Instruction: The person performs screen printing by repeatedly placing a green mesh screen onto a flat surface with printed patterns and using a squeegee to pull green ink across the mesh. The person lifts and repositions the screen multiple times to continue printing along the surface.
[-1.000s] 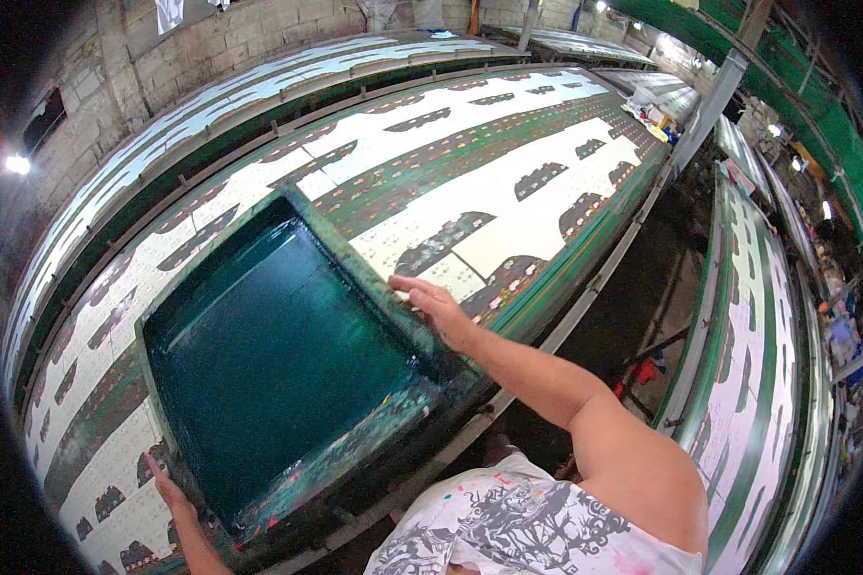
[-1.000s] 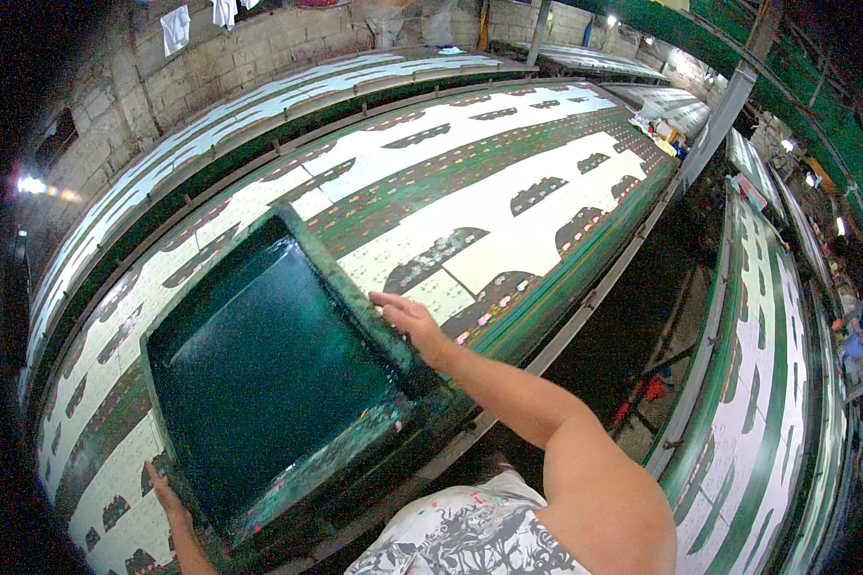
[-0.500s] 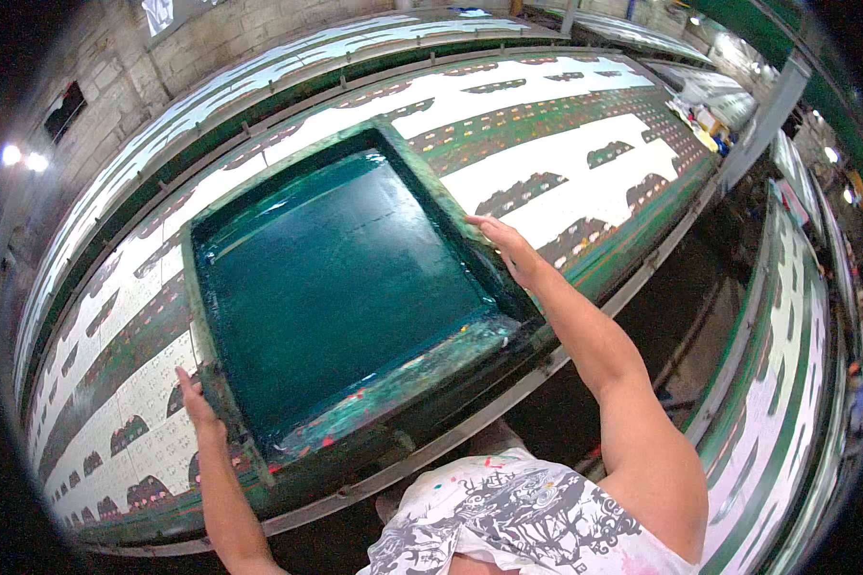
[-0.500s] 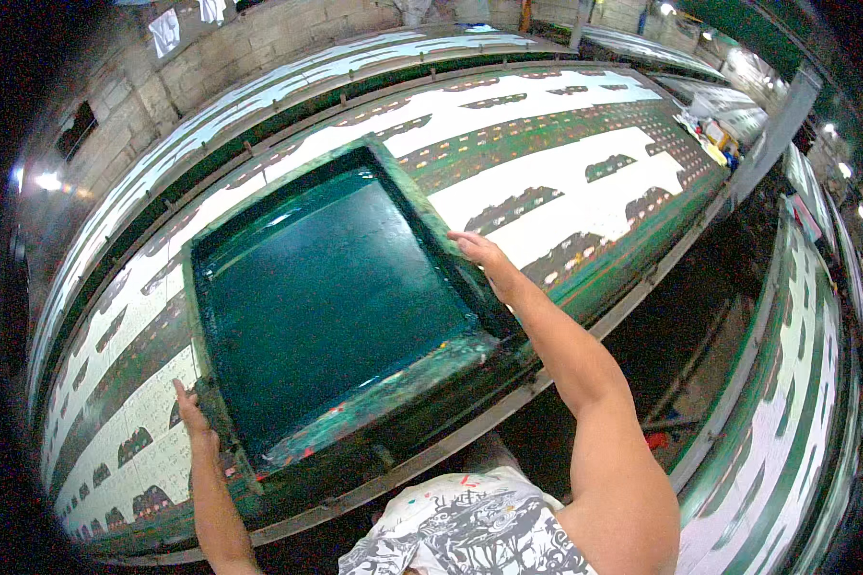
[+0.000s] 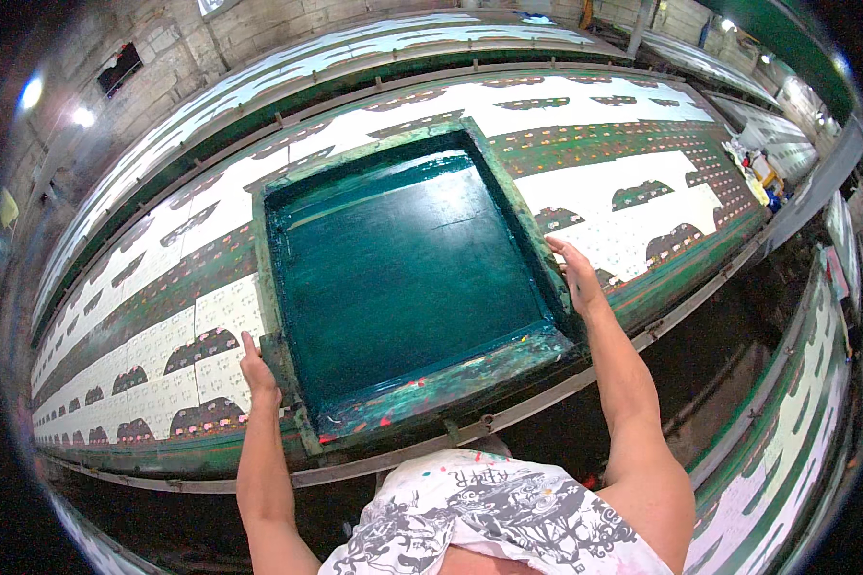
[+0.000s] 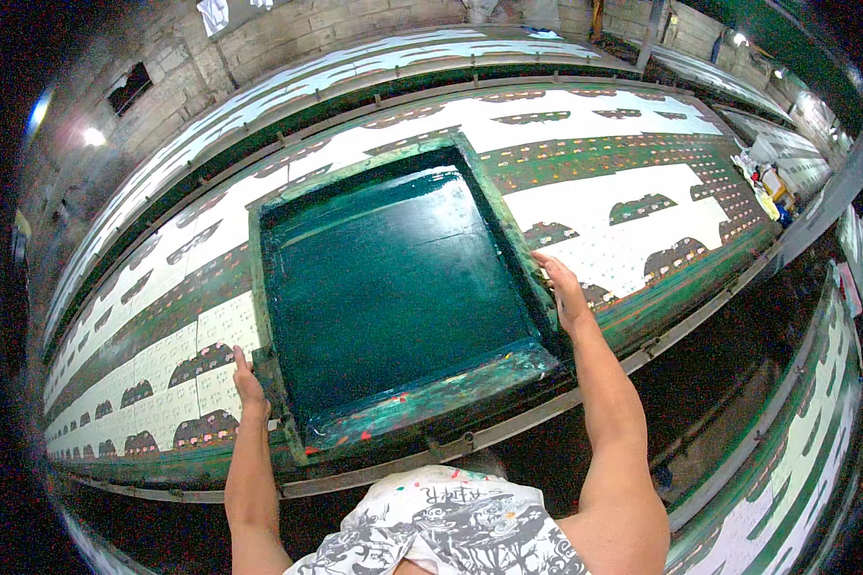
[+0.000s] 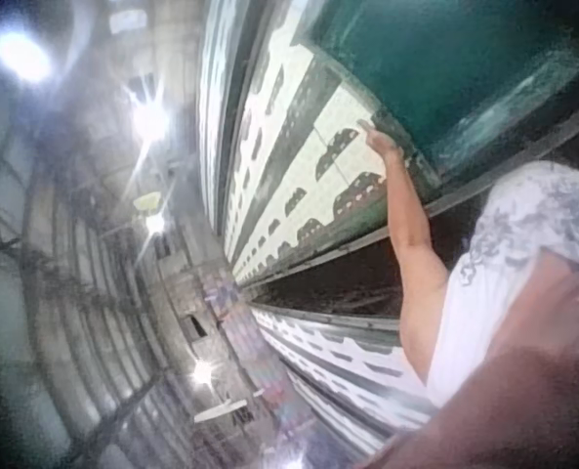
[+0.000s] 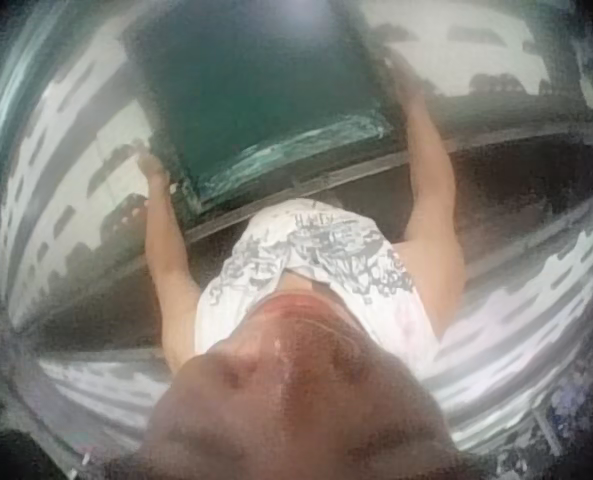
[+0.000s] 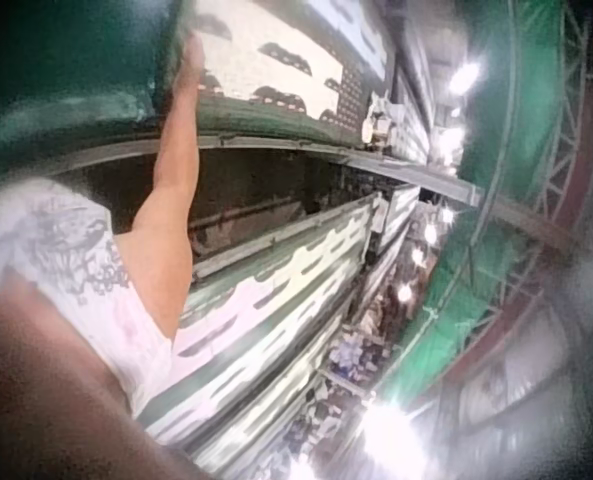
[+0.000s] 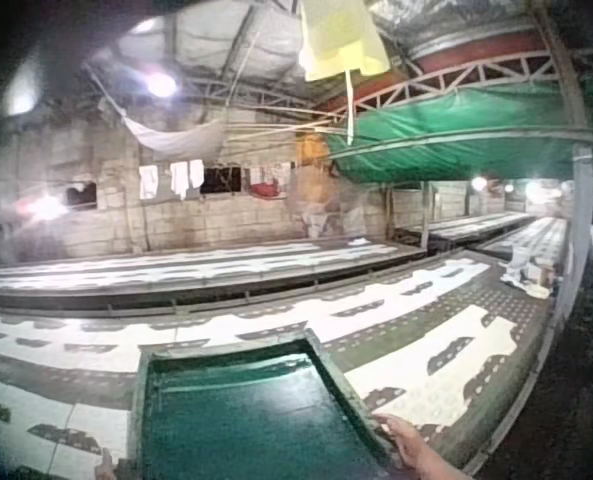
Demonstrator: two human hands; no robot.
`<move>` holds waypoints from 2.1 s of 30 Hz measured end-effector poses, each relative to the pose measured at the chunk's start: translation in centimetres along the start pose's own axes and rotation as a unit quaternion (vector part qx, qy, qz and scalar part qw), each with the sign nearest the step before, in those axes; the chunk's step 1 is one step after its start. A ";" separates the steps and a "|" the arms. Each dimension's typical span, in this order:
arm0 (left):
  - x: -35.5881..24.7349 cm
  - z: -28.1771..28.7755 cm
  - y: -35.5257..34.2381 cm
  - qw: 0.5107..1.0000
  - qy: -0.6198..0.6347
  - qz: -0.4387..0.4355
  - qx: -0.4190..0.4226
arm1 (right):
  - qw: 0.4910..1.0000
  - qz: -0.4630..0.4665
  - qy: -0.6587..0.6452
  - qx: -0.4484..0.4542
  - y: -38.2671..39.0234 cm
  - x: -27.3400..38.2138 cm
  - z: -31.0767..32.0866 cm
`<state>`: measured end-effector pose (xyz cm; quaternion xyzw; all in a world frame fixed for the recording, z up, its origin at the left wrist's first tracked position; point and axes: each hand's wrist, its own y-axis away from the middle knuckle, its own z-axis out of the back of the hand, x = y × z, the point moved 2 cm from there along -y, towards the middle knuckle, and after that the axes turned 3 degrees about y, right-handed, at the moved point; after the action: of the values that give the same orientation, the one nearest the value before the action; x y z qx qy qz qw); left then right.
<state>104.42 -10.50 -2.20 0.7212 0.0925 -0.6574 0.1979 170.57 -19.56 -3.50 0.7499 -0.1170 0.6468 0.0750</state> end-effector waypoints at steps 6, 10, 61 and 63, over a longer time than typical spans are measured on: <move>2.6 -0.8 -0.2 1.000 -0.007 0.003 0.004 | 1.000 0.010 0.027 -0.012 0.1 -0.1 3.0; 2.9 -2.4 0.5 1.000 -0.023 -0.004 0.005 | 1.000 0.013 -0.014 -0.001 0.2 -0.1 4.8; 2.8 -5.3 0.3 0.770 -0.558 -0.309 -0.025 | 0.624 0.088 0.701 0.333 13.5 3.4 -21.5; 2.8 -5.4 0.3 0.775 -0.556 -0.299 -0.021 | 0.636 0.107 0.697 0.313 14.9 2.6 -21.3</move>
<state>109.78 -8.97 -4.65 0.1613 0.1910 -0.9680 0.0239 146.56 -28.46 1.73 0.0368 0.0999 0.9789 -0.1744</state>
